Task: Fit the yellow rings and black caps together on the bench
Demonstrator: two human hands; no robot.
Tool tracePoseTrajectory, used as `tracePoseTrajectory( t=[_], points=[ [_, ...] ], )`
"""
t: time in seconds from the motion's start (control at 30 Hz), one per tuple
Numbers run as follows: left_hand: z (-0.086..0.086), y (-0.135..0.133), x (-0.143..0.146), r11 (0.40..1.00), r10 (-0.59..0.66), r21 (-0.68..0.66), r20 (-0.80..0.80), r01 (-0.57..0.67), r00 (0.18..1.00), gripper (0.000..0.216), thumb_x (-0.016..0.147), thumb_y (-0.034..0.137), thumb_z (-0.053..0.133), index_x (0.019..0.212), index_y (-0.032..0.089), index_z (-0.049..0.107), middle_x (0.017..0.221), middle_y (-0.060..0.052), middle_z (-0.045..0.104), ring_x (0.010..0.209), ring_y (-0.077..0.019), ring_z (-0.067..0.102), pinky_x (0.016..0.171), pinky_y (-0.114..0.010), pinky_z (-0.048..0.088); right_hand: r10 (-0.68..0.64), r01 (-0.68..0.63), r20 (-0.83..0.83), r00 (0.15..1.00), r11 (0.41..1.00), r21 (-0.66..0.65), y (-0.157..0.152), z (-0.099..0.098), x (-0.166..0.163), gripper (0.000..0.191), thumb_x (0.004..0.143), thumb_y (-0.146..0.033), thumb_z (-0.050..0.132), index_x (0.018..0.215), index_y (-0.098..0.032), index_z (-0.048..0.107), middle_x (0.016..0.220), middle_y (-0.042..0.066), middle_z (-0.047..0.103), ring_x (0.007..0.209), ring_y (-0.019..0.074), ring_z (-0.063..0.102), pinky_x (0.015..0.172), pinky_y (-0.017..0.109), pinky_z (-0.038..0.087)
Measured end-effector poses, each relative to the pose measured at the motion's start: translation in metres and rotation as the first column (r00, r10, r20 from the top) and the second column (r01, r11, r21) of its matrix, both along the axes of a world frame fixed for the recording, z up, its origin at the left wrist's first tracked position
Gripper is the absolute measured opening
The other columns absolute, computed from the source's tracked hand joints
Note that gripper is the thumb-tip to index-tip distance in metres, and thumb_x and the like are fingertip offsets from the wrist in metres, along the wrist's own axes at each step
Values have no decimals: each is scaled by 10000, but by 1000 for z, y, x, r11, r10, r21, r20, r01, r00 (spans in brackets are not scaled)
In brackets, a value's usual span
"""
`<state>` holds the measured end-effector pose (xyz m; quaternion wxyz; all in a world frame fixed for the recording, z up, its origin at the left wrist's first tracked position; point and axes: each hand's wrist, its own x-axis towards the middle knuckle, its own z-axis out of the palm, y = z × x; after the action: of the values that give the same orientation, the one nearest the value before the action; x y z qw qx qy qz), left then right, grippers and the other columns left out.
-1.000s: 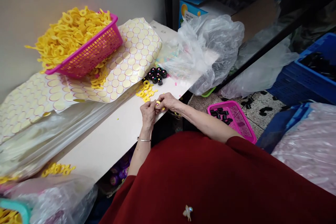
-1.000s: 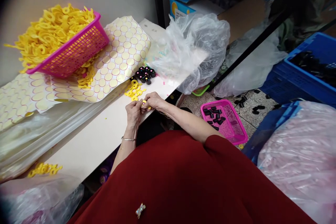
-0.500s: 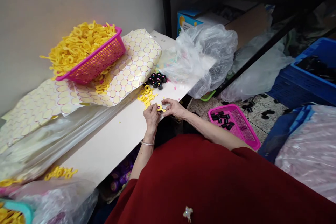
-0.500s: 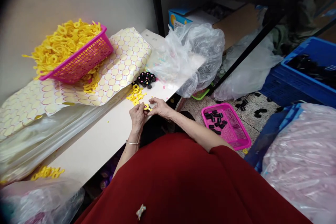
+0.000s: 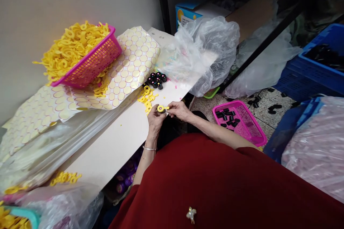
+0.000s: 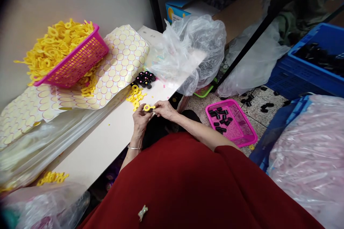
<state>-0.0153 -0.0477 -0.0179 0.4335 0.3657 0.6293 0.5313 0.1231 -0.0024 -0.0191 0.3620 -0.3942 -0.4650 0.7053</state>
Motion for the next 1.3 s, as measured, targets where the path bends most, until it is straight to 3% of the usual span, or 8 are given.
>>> tracePoseTrajectory(
  t=[0.13,0.3,0.53,0.63,0.77,1.07,1.2,1.3],
  points=[
    [-3,3,0,997,-32,70,-161,44,986,310,570,294,763,828,155,660,668,30,558,549,-75,442,516,-212,371,34,-31,-53,998,998,47,0,2,2,217,582,-257,722,734,-129,634,582,-40,571,490,73,529,478,201,461],
    [18,-2,4,951,-73,255,-364,175,928,209,617,283,760,780,177,682,712,12,619,612,-97,505,559,-223,403,145,-114,-127,981,968,224,-3,12,26,234,651,-304,752,804,-142,681,705,-21,575,533,71,522,487,209,445],
    [56,-13,29,699,-202,404,-680,590,705,108,747,226,653,845,185,673,800,-24,668,643,-113,552,585,-248,440,143,-88,-58,988,830,550,-20,51,78,273,605,-305,839,612,-147,616,723,-5,570,687,100,530,662,250,459],
    [59,-10,44,565,-206,390,-787,727,582,160,778,306,652,888,194,684,858,-49,696,722,-150,571,677,-304,463,80,-52,-50,995,908,415,-28,60,91,383,488,-263,882,663,-150,560,853,0,565,780,114,538,675,248,484],
    [54,-2,62,439,-225,373,-835,817,502,218,783,379,653,907,208,704,856,-53,711,807,-193,576,797,-379,449,158,-146,-111,981,983,115,-38,56,105,633,461,-207,862,1010,-167,549,974,16,597,824,126,585,656,240,509],
    [43,-9,81,458,-405,257,-792,851,457,148,742,310,632,834,238,723,842,-52,698,919,-247,566,897,-442,403,-13,11,-158,987,1000,-8,-63,43,113,518,481,-166,818,945,-166,587,819,-32,615,722,96,580,626,196,481],
    [27,-8,77,568,-395,303,-714,765,577,148,682,225,629,798,243,719,767,-35,677,857,-227,520,812,-402,423,-184,180,-98,978,983,-42,-65,22,100,361,584,-288,782,864,-158,595,727,-34,596,650,81,546,587,188,444],
    [22,-9,72,609,-408,300,-675,734,614,160,657,234,644,799,247,719,776,-36,670,864,-228,492,795,-391,426,-96,91,-135,986,995,-40,-64,15,97,433,583,-296,792,957,-155,626,842,-3,643,755,104,582,667,207,464]
  ],
)
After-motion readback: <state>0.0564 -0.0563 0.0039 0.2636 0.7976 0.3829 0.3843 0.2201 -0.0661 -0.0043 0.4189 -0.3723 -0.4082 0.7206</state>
